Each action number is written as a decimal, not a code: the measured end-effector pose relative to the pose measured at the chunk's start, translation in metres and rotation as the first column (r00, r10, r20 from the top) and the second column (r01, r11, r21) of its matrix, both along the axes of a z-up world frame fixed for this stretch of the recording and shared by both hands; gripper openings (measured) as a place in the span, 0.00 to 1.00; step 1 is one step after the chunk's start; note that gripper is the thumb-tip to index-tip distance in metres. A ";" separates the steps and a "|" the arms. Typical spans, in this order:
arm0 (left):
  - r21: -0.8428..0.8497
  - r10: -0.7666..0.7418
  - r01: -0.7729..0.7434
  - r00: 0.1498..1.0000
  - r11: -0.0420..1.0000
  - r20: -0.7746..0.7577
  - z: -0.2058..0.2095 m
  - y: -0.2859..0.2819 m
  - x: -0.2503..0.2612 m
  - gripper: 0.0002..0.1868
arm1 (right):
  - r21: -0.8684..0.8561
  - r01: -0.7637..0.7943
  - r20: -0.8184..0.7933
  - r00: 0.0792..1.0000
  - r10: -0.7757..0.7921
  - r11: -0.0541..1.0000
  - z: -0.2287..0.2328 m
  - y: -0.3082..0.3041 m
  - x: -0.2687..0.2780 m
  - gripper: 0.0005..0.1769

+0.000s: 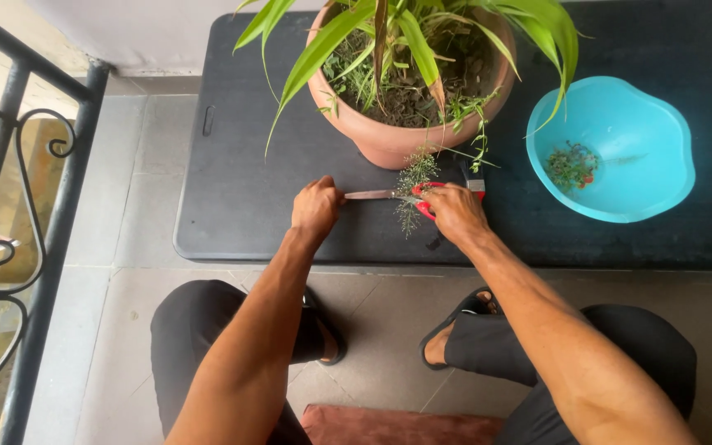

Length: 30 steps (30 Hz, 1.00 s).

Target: Trimming dry and unwanted leaves from a potted plant using scissors.

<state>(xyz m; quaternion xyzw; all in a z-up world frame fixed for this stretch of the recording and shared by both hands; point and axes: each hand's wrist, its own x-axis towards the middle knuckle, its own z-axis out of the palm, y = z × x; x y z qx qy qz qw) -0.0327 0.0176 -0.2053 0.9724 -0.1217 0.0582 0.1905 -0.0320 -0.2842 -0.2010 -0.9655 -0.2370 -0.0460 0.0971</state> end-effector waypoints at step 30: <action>-0.652 0.382 -0.453 0.887 0.608 -0.259 0.213 -0.032 -0.104 0.10 | 0.577 -0.240 0.354 0.935 0.026 0.780 0.232 0.054 -0.138 0.05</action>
